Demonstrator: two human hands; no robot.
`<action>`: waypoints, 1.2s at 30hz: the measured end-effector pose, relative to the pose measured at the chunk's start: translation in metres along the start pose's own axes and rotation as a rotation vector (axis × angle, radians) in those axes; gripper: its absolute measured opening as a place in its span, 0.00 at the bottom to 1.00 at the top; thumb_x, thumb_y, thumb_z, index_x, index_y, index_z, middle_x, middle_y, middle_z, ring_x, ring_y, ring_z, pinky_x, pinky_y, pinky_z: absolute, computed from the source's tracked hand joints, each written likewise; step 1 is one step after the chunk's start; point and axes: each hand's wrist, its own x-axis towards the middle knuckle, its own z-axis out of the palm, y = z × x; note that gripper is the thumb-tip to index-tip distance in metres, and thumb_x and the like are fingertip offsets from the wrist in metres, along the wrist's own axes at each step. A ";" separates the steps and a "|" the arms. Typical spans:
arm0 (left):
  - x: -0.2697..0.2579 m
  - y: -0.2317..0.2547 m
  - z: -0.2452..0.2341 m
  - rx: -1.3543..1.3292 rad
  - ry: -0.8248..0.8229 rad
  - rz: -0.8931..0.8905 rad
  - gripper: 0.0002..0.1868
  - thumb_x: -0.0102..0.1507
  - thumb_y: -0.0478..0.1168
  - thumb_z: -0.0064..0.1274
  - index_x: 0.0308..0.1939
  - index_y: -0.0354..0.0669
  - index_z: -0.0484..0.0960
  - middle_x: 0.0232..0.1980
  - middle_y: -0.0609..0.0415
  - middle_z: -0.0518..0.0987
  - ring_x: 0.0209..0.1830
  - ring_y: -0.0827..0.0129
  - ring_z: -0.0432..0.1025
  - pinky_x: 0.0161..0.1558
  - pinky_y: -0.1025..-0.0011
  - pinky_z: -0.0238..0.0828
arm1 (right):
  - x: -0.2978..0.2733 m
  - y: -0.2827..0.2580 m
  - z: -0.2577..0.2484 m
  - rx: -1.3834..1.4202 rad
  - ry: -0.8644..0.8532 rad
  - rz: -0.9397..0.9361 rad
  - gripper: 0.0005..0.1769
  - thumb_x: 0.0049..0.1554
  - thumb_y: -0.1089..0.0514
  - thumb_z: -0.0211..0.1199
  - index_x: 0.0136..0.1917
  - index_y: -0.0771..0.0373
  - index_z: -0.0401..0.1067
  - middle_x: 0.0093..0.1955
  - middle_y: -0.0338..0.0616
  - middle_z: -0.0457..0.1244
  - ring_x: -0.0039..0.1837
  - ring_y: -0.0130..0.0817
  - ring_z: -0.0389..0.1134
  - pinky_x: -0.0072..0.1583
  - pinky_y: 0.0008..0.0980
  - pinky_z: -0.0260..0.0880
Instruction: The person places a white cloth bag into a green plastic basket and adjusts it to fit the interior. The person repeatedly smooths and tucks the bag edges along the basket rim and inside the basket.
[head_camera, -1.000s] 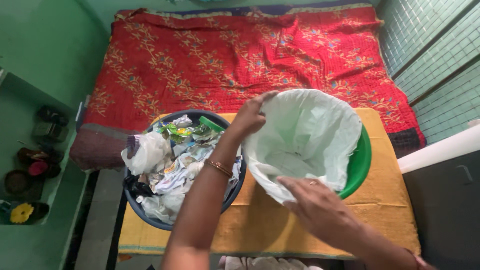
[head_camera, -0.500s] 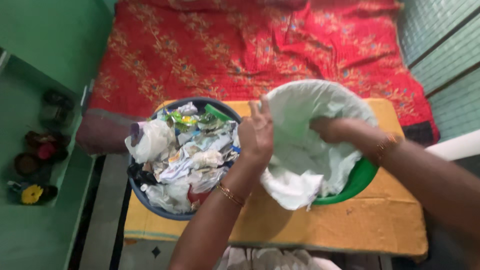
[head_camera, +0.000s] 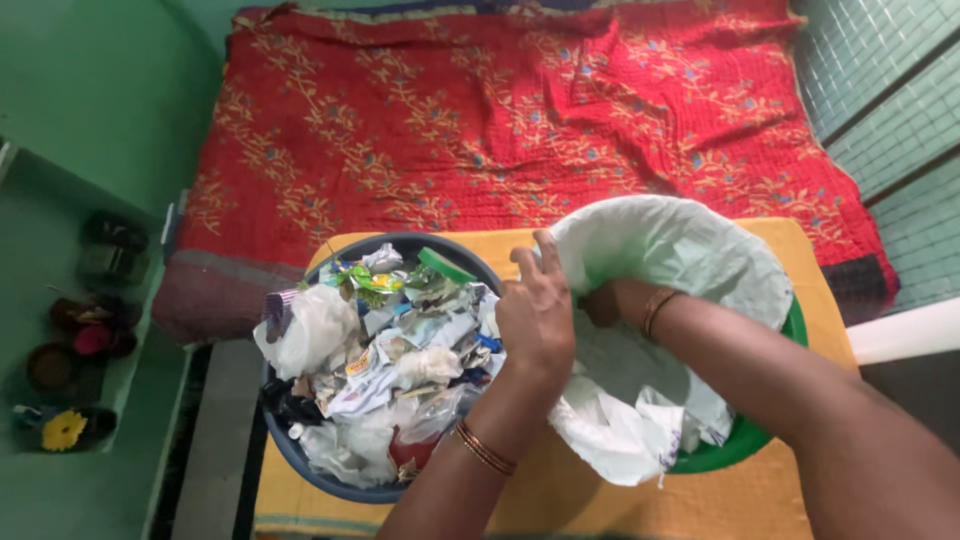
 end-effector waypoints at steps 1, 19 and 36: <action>-0.003 0.001 0.000 -0.014 -0.012 -0.003 0.40 0.58 0.35 0.56 0.73 0.47 0.60 0.59 0.43 0.72 0.32 0.59 0.80 0.25 0.71 0.79 | 0.006 -0.004 0.011 -0.018 -0.020 -0.011 0.16 0.56 0.57 0.59 0.57 0.57 0.77 0.60 0.50 0.68 0.62 0.47 0.69 0.63 0.47 0.68; 0.002 0.003 -0.004 -0.096 -0.097 0.064 0.44 0.58 0.38 0.59 0.75 0.42 0.54 0.55 0.43 0.71 0.35 0.56 0.79 0.28 0.68 0.80 | -0.018 -0.052 0.024 0.420 0.022 -0.164 0.17 0.49 0.58 0.70 0.54 0.56 0.80 0.54 0.46 0.72 0.58 0.38 0.71 0.60 0.43 0.68; 0.001 0.006 -0.010 -0.072 -0.127 0.067 0.44 0.60 0.36 0.57 0.78 0.42 0.52 0.53 0.44 0.71 0.38 0.55 0.79 0.32 0.67 0.80 | -0.009 -0.046 0.031 0.844 0.136 -0.071 0.39 0.53 0.43 0.69 0.73 0.50 0.58 0.75 0.52 0.48 0.75 0.58 0.43 0.65 0.70 0.44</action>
